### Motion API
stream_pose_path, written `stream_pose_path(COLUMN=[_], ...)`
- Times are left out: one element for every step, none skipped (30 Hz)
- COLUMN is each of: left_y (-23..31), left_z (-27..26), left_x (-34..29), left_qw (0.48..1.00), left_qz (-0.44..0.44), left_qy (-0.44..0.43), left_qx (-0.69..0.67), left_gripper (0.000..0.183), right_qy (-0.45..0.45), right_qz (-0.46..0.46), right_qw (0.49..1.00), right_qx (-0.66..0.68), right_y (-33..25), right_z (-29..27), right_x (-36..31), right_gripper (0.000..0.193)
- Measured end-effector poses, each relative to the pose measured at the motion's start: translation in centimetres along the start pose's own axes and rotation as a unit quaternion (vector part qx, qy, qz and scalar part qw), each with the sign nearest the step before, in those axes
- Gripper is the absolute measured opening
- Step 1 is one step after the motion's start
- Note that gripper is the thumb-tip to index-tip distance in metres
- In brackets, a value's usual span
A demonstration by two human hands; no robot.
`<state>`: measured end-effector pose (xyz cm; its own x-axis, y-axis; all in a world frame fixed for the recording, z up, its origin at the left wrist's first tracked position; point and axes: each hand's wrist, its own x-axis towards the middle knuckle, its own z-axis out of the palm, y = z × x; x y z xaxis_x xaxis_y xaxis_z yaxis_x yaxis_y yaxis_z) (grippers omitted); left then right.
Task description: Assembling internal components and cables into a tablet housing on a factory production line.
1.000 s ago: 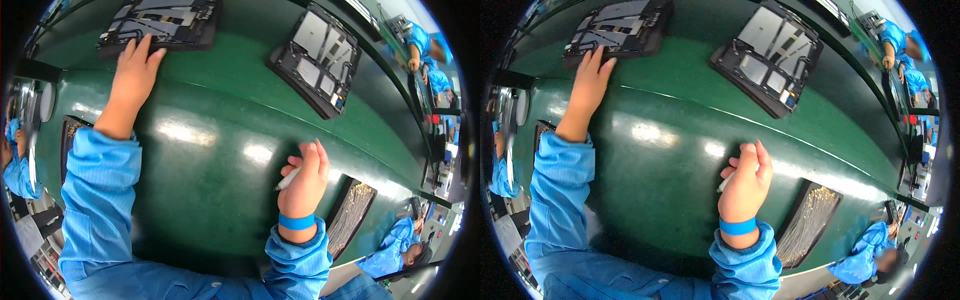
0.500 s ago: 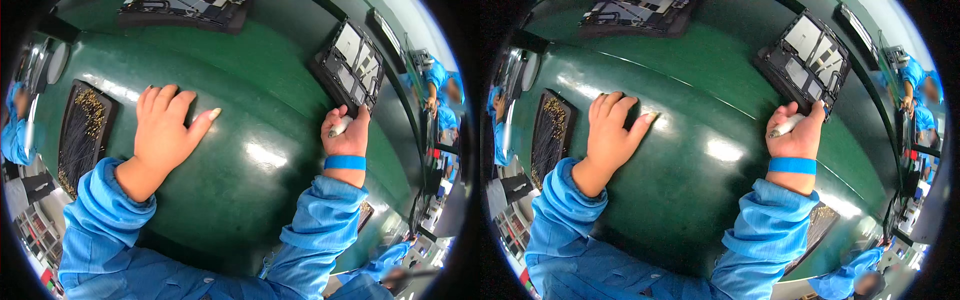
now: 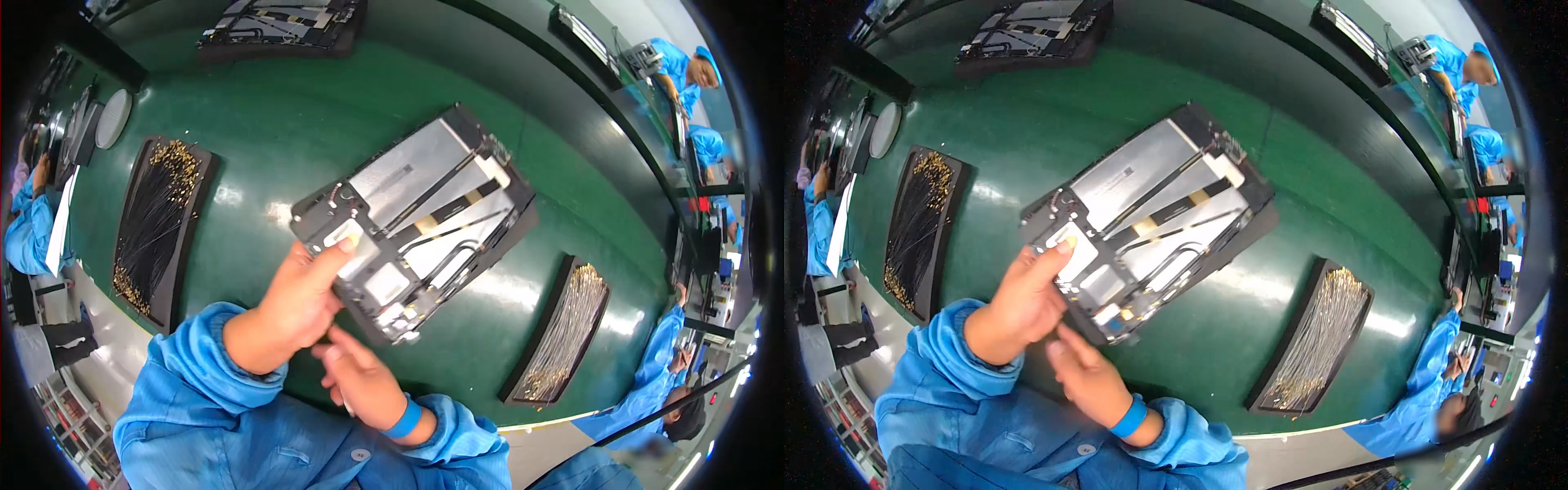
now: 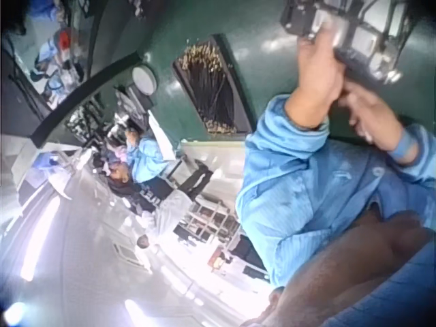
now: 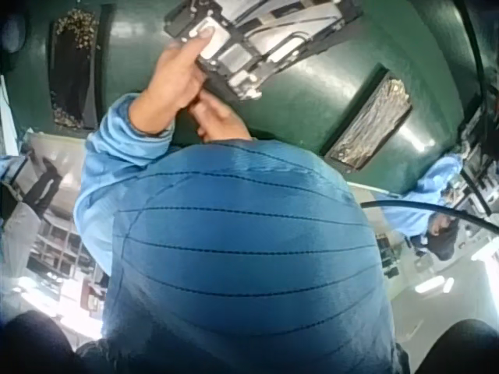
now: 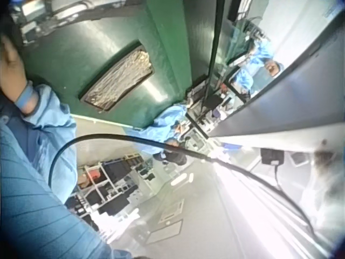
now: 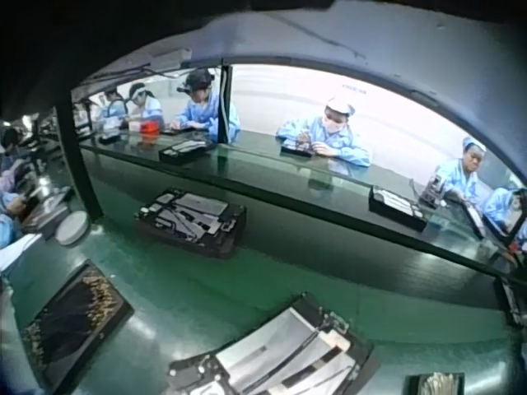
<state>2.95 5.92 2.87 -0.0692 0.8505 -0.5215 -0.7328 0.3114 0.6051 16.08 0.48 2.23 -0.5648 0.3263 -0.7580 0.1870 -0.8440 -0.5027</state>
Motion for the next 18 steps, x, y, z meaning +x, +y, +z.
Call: stream_pose_path(left_y=[0.6,1.8,2.7,3.3,3.7,3.6,3.5,3.4,3.2,3.2,3.6,4.3,5.4,6.8,8.4,9.6,10.6,11.4], left_z=[-0.5,-0.9,-1.5,-2.0,-2.5,-3.1,-3.4,-3.7,-4.0,-4.6,-5.4,-6.4,-7.6,-8.6,-10.0,-12.9,-15.7,-17.0], left_x=[-0.5,-1.2,-1.6,-2.0,-2.3,-2.1,-1.8,-1.5,-1.3,-1.5,-1.9,-2.1,-2.3,-2.4,-2.6,-2.4,-2.4,-2.8], left_qw=[1.000,0.996,0.991,0.981,0.967,0.944,0.943,0.843,0.669,0.655,0.654,0.571,0.481,0.456,0.428,0.401,0.372,0.422], left_qz=[0.014,0.022,-0.001,0.007,0.015,0.045,0.049,0.196,0.326,0.367,0.369,0.408,0.444,0.440,0.434,0.391,0.347,0.339], left_qy=[-0.021,-0.063,-0.102,-0.116,-0.129,-0.090,-0.090,0.062,0.208,0.210,0.204,0.218,0.233,0.282,0.332,0.361,0.390,0.372], left_qx=[0.018,0.059,0.092,0.156,0.221,0.314,0.316,0.497,0.635,0.626,0.628,0.678,0.719,0.721,0.720,0.745,0.768,0.754], left_gripper=[0.036,0.037,0.035,0.036,0.036,0.040,0.040,0.041,0.042,0.040,0.040,0.037,0.034,0.033,0.032,0.030,0.028,0.027], right_qy=[-0.032,-0.092,-0.151,-0.157,-0.156,-0.153,-0.121,-0.100,-0.079,-0.077,-0.056,-0.034,-0.032,-0.011,0.008,0.029,0.029,0.054], right_qz=[-0.037,-0.095,-0.151,-0.155,-0.117,-0.080,-0.056,-0.050,-0.043,-0.047,-0.088,-0.128,-0.131,-0.144,-0.155,-0.174,-0.176,-0.200], right_qw=[0.988,0.965,0.930,0.927,0.927,0.926,0.943,0.952,0.961,0.961,0.958,0.952,0.953,0.945,0.936,0.929,0.929,0.923], right_qx=[-0.148,-0.225,-0.300,-0.304,-0.320,-0.335,-0.304,-0.284,-0.262,-0.261,-0.269,-0.276,-0.273,-0.294,-0.315,-0.325,-0.323,-0.323], right_y=[1.1,2.3,3.2,3.6,3.9,4.1,3.6,3.3,3.3,3.5,3.8,4.1,4.2,4.1,4.0,4.1,4.2,4.4], right_z=[0.1,0.1,0.2,0.4,0.6,0.9,1.0,1.2,1.3,1.3,1.1,0.9,0.7,0.4,0.3,0.3,0.6,0.7], right_x=[-0.3,-0.7,-0.9,-0.9,-1.0,-1.1,-1.3,-1.2,-1.3,-1.5,-1.5,-1.6,-1.9,-2.3,-2.8,-3.3,-3.5,-3.6], right_gripper=[0.047,0.046,0.045,0.045,0.044,0.044,0.044,0.043,0.043,0.043,0.042,0.041,0.041,0.040,0.038,0.036,0.036,0.035])
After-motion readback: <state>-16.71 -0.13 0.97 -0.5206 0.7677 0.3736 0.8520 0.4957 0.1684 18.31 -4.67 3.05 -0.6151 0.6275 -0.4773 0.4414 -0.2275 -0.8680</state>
